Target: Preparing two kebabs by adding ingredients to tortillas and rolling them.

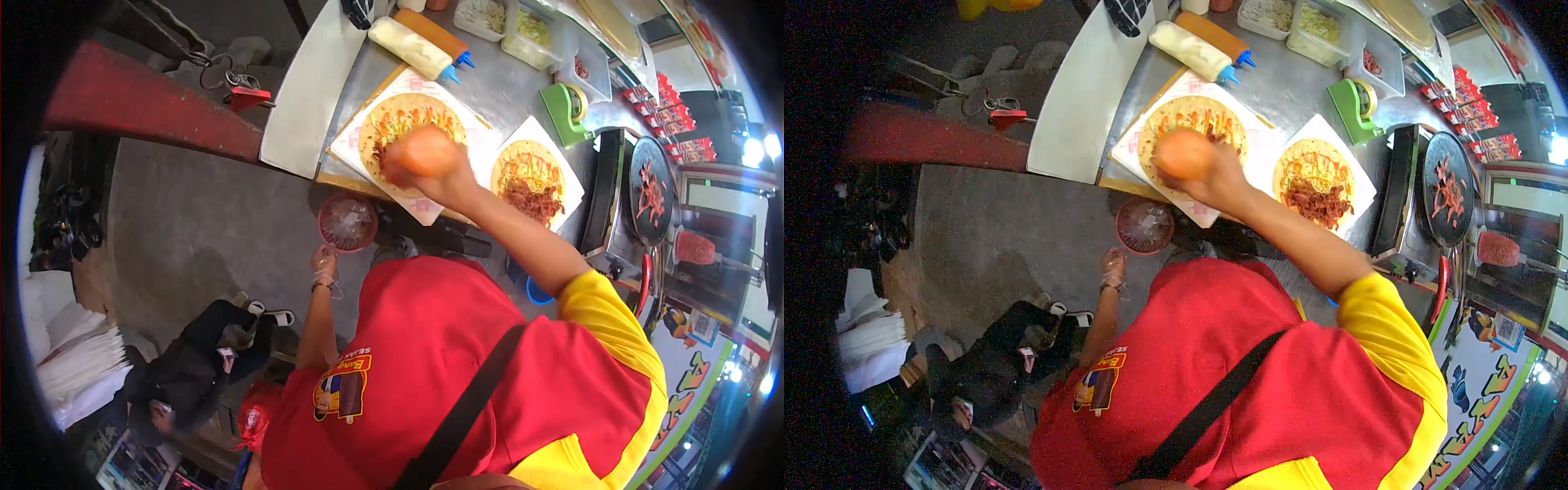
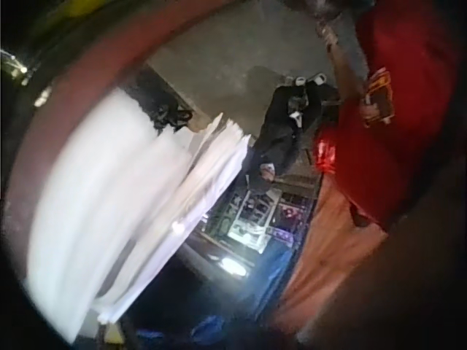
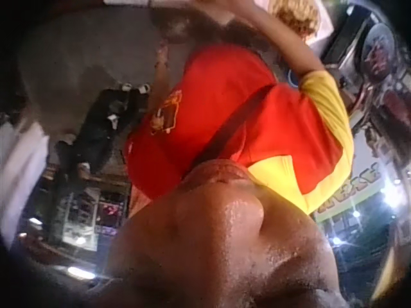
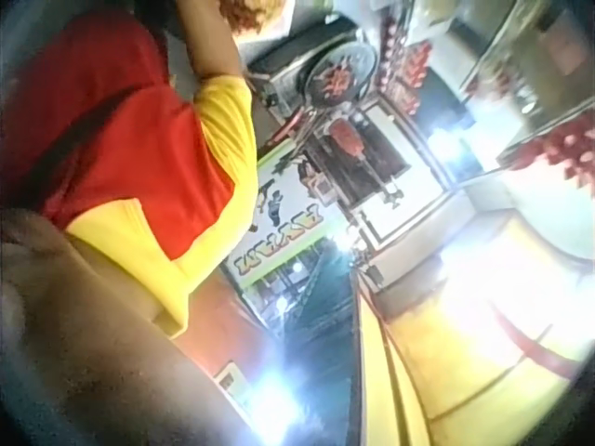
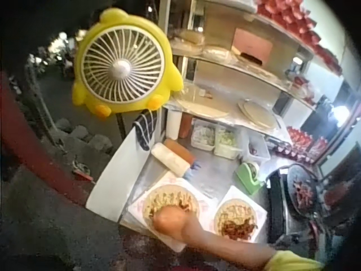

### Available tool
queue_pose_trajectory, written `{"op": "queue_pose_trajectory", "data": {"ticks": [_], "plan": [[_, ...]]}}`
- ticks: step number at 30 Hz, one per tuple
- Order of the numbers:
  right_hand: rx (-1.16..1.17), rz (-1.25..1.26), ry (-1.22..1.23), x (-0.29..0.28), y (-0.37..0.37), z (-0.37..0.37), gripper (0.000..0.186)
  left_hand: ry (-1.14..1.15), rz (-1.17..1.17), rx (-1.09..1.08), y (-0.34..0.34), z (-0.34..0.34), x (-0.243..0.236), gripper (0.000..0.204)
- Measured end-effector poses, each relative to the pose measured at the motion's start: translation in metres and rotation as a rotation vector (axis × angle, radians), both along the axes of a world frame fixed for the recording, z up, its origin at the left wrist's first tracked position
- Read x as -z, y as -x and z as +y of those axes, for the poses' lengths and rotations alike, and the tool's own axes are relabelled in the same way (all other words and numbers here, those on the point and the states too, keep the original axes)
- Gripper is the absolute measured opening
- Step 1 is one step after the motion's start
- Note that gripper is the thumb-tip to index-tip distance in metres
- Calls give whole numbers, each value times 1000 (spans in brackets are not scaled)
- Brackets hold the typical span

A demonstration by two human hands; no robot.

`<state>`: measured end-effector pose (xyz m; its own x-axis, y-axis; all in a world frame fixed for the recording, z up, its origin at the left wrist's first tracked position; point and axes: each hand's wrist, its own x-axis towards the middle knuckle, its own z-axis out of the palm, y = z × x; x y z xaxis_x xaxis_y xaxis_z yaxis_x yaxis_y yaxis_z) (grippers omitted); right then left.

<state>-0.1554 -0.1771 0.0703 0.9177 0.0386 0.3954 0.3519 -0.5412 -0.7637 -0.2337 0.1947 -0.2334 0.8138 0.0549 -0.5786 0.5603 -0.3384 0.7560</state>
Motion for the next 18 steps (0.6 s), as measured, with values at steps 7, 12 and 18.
{"op": "queue_pose_trajectory", "data": {"ticks": [7, 12, 18], "plan": [[392, -154, -79, -10, -28, -87, 16, -19, -5, -105, 18, 17, 20, 27], [267, -280, 147, -24, 25, -31, 19, -173, 36, 126, 6, 36, 49, 27], [592, -28, -287, 2, -11, -81, 28, -142, -177, 216, -6, 34, 57, 33]]}}
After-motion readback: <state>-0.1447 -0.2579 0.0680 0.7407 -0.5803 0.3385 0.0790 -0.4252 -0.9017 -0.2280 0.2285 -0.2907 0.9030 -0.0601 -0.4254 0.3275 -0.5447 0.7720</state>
